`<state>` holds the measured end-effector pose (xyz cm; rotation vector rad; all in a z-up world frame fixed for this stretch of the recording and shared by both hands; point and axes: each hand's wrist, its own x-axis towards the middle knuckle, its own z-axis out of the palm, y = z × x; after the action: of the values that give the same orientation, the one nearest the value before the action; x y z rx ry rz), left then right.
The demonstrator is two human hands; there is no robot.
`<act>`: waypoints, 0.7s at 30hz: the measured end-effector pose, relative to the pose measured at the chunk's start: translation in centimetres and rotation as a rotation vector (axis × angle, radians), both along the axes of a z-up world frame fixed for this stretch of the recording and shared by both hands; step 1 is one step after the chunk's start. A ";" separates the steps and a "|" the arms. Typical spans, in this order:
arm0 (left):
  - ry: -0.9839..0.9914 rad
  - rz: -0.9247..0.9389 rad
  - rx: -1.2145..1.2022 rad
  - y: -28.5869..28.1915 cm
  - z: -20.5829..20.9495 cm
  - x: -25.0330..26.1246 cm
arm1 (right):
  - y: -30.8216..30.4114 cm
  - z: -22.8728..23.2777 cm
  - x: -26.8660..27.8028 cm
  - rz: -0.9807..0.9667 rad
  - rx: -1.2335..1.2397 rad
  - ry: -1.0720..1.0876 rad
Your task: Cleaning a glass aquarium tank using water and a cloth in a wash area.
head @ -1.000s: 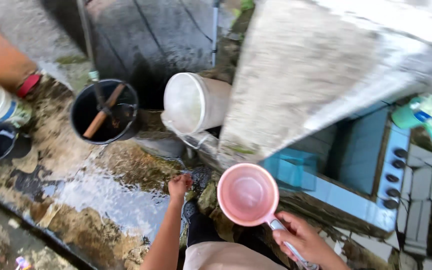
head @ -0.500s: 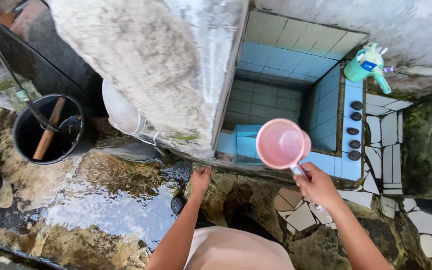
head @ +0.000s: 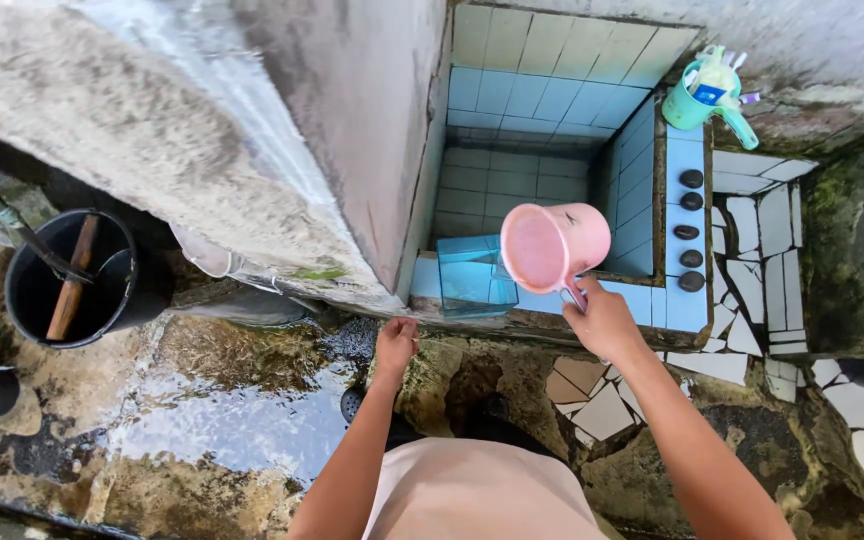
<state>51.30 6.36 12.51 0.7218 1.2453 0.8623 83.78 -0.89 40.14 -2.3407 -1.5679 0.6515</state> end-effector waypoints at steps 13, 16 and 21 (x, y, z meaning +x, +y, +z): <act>-0.015 0.009 -0.009 1.2 1.3 2.4 | 2.0 2.3 -0.7 0.089 0.050 -0.023; 0.086 -0.011 0.034 1.7 2.1 3.5 | 2.3 2.5 -0.8 0.109 0.059 -0.038; 0.148 0.006 0.135 2.7 -0.6 4.8 | 2.8 3.4 -1.4 0.134 0.044 -0.033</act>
<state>56.09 9.10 11.87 0.9041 1.3293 0.9176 82.34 1.91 43.54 -2.2410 -1.7479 0.6030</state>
